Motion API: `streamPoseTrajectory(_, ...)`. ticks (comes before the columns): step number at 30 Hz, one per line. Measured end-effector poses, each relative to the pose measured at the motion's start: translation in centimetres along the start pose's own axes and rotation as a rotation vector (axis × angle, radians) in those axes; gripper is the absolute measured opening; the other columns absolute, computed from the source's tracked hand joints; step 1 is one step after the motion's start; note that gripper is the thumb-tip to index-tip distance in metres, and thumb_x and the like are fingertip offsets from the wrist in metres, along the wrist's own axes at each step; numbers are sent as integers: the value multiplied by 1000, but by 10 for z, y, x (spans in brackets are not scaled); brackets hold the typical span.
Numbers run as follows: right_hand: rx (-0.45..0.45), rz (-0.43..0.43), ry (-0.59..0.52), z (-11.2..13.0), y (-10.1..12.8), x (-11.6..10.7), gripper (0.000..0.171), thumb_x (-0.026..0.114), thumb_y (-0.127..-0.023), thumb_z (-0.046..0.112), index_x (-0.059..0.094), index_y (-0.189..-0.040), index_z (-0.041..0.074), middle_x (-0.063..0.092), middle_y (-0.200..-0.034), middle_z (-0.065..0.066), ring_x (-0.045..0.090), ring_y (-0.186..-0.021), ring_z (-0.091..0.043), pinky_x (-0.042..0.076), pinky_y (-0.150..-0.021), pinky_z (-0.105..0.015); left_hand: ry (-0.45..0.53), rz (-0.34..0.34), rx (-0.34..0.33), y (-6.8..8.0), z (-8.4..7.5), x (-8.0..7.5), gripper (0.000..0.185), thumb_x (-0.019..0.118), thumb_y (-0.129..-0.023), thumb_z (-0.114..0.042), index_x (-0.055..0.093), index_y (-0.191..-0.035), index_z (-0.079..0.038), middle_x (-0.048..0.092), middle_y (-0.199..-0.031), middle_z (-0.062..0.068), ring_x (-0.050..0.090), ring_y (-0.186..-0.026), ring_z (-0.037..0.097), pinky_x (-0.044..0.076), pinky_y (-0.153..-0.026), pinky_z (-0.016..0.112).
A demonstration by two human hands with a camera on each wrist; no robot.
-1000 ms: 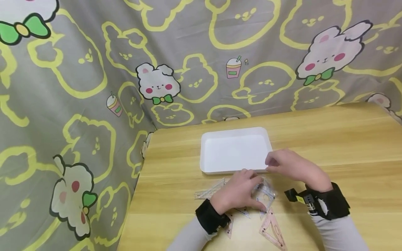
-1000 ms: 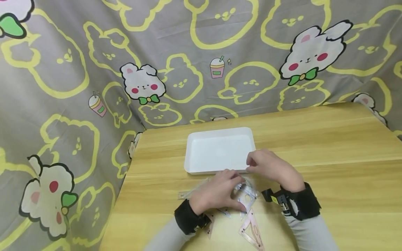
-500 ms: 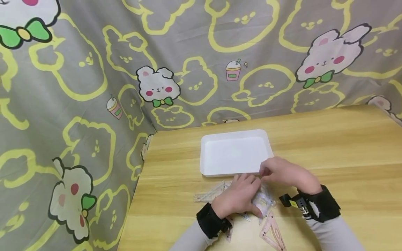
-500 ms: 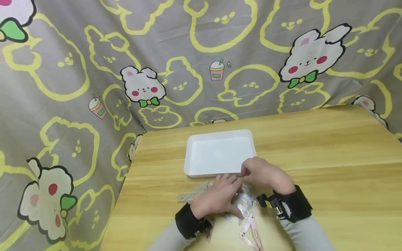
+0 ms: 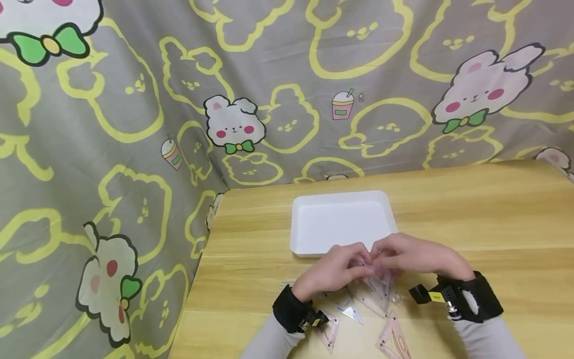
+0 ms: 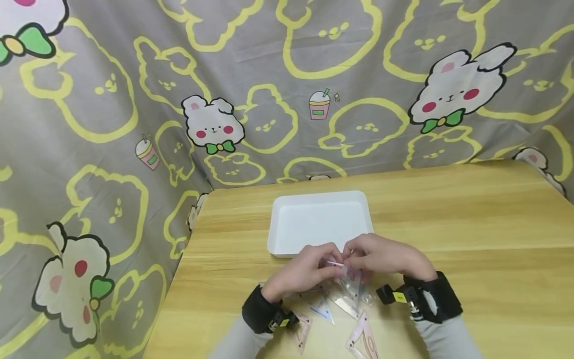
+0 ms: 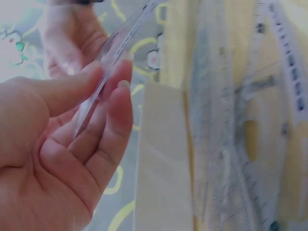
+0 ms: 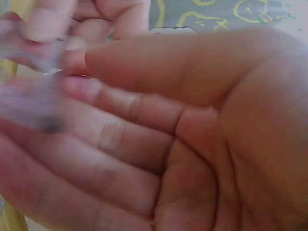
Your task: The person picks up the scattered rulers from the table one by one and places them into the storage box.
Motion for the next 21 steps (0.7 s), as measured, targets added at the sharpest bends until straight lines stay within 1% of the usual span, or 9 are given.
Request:
streamPoseTrajectory(2, 13, 19, -84, -1, 2, 1, 15, 55, -107, 8, 68, -109, 0, 73, -93, -15, 72, -78, -27, 63, -69, -44, 75, -45, -25, 1, -1, -4, 8, 66, -104, -17, 61, -108, -13, 77, -89, -3, 68, -73, -2, 56, -67, 16)
streamPoseTrajectory(4, 23, 28, -131, -2, 3, 0, 14, 55, -107, 7, 64, -110, -4, 73, -94, -19, 73, -79, -31, 63, -70, -49, 121, -82, -43, 2, -1, -8, 7, 65, -104, -16, 61, -108, -13, 78, -89, -2, 70, -72, 2, 57, -66, 18)
streamPoseTrajectory(7, 3, 30, -129, -1, 4, -3, 13, 58, -105, 5, 62, -110, -6, 73, -93, -19, 73, -79, -30, 63, -70, -49, 162, -115, -54, 2, -1, -13, 6, 66, -104, -16, 61, -107, -12, 78, -87, 0, 73, -72, 7, 60, -67, 23)
streamPoseTrajectory(12, -58, 16, -101, 0, 1, -8, 14, 60, -103, 3, 61, -111, -8, 75, -92, -18, 74, -77, -26, 63, -70, -44, 219, -153, -70, 2, 0, -18, 8, 67, -104, -15, 62, -108, -11, 77, -85, 0, 75, -71, 15, 63, -68, 36)
streamPoseTrajectory(15, -84, -25, -109, -1, -2, -8, 18, 60, -102, 0, 57, -115, -12, 74, -93, -22, 74, -77, -26, 63, -71, -41, 284, -198, -91, 4, 2, -21, 9, 68, -103, -12, 62, -109, -9, 77, -86, 2, 77, -74, 24, 63, -70, 44)
streamPoseTrajectory(17, -94, -76, -114, -3, -5, -7, 22, 59, -102, -1, 55, -119, -14, 73, -93, -23, 73, -77, -26, 63, -72, -41, 321, -237, -103, 6, 4, -23, 10, 68, -102, -12, 62, -109, -8, 76, -87, 2, 77, -76, 30, 63, -71, 48)
streamPoseTrajectory(19, -98, -141, -112, -4, -8, -6, 25, 58, -102, -2, 52, -124, -14, 71, -93, -22, 73, -77, -26, 63, -72, -41, 330, -278, -107, 7, 7, -26, 9, 67, -103, -13, 63, -109, -8, 76, -90, 2, 78, -77, 30, 63, -71, 50)
streamPoseTrajectory(21, -87, -211, -106, -5, -12, -6, 28, 58, -103, -1, 50, -128, -12, 71, -94, -19, 72, -76, -26, 64, -72, -41, 319, -322, -107, 7, 10, -28, 9, 67, -104, -13, 64, -111, -8, 75, -94, 3, 78, -78, 25, 63, -72, 49)
Point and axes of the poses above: each hand's wrist, its own y-axis away from the middle knuckle, its own x-axis out of the palm, z = x × y, the point moved 1 cm from there along -y, towards the middle knuckle
